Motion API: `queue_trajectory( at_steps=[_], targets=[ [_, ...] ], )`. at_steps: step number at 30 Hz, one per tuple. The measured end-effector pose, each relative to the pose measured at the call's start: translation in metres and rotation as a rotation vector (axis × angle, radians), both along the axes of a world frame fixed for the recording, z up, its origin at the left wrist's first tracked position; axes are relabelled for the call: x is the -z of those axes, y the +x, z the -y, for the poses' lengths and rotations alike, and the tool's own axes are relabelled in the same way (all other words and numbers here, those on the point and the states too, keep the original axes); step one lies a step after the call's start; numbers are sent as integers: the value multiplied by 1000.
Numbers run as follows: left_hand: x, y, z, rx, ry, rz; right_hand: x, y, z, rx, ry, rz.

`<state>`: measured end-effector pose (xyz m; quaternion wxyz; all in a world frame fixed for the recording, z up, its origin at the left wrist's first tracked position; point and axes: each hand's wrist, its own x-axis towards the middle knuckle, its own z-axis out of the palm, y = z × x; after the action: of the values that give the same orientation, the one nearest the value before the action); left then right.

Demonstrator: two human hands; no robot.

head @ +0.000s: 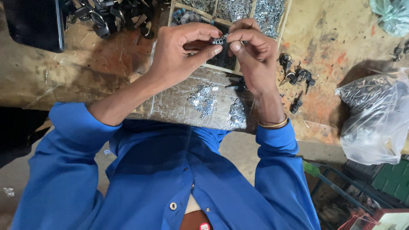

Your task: The person sits at a workbench and assembles small components. They pick small blue-topped parts from a compartment tray, insert them one at a time into a cylindrical metal body held in the other hand, and set finished assemblies on the table.

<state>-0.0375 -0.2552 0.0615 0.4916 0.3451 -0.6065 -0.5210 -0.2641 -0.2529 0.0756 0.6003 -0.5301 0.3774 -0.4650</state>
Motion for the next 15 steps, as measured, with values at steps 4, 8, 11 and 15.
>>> queue_trajectory(
  at_steps=[4,8,11,15],
  targets=[
    [1,-1,-1,-13,-25,6,-2,4,-1,-3,-47,-65],
    [2,1,0,-14,-45,14,-2,5,0,13,-98,-125],
    [4,2,2,-15,-107,37,0,5,-1,27,-175,-211],
    [6,2,1,-21,-80,27,0,2,-1,64,-213,-261]
  ],
)
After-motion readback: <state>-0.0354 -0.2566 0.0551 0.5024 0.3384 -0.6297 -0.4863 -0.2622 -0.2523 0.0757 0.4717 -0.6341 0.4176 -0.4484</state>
